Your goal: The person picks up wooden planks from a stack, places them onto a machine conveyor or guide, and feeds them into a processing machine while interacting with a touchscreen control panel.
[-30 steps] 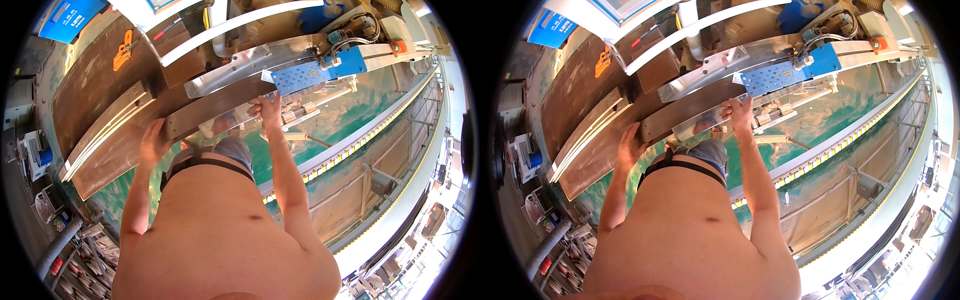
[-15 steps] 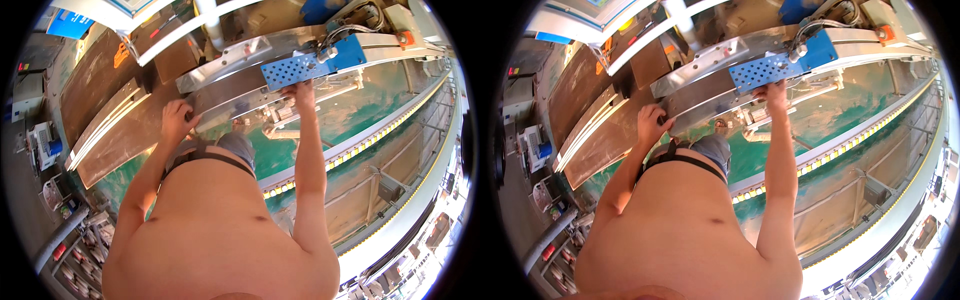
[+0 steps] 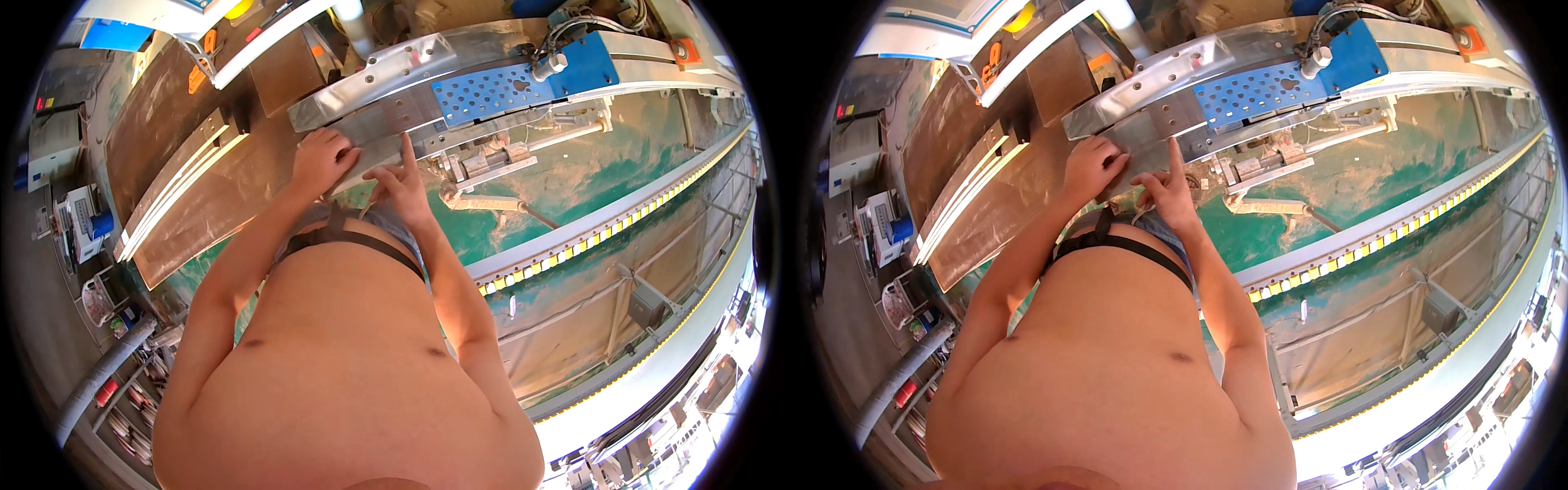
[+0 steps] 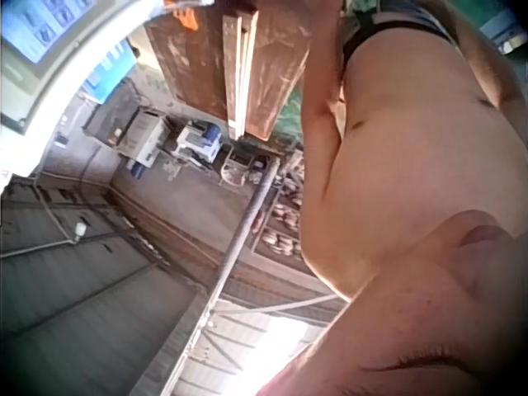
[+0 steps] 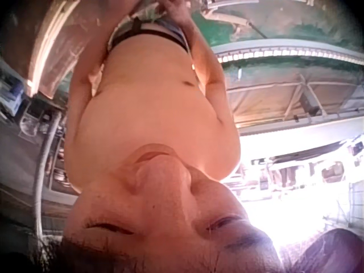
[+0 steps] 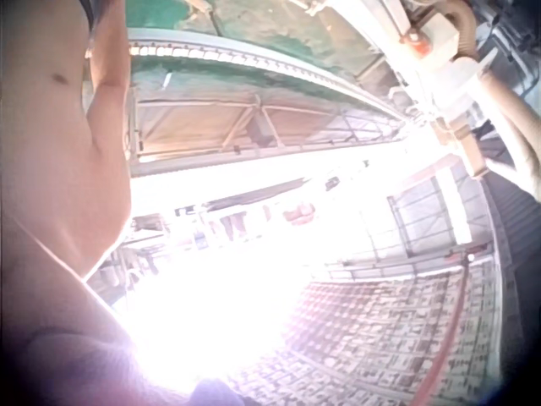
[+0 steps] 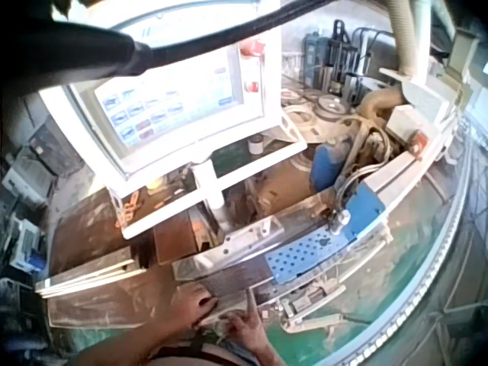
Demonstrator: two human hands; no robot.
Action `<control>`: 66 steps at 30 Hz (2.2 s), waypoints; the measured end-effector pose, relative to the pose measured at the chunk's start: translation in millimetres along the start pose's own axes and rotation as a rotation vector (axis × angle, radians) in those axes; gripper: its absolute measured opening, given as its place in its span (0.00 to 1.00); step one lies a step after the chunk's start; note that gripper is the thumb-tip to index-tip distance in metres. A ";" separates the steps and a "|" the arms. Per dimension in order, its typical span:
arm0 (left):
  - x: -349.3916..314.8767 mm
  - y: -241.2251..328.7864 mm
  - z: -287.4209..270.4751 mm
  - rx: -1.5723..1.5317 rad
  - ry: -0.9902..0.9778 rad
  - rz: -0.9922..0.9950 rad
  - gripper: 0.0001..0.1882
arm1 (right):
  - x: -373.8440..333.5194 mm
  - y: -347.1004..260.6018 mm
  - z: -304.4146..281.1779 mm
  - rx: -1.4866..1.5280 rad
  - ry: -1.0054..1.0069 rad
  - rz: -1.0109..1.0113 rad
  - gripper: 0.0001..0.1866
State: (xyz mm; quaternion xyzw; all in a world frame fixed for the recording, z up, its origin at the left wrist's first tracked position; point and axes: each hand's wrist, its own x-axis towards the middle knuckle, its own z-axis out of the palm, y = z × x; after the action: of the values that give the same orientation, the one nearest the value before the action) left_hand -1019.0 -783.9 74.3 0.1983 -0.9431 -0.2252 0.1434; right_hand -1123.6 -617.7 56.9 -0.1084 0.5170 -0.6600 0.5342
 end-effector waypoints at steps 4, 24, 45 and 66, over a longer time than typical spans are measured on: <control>-29.0 -21.4 -30.5 -0.051 -0.020 -0.222 0.08 | 8.7 -18.0 4.5 0.077 0.022 -0.086 0.49; -218.2 -264.2 -251.5 0.402 0.019 -0.506 0.37 | -5.8 -11.3 -29.4 0.015 0.580 -0.009 0.24; -132.8 -81.6 -65.9 0.152 0.073 -0.010 0.29 | -11.6 23.0 43.3 -0.120 0.315 -0.010 0.21; -75.9 -64.4 -52.0 0.152 0.028 -0.119 0.30 | 49.8 9.1 48.2 0.040 0.276 -0.024 0.54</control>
State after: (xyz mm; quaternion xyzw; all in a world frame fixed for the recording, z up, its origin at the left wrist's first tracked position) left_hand -913.5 -822.5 74.1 0.2674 -0.9419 -0.1583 0.1276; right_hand -1104.9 -684.8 50.6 -0.0120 0.5710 -0.6852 0.4519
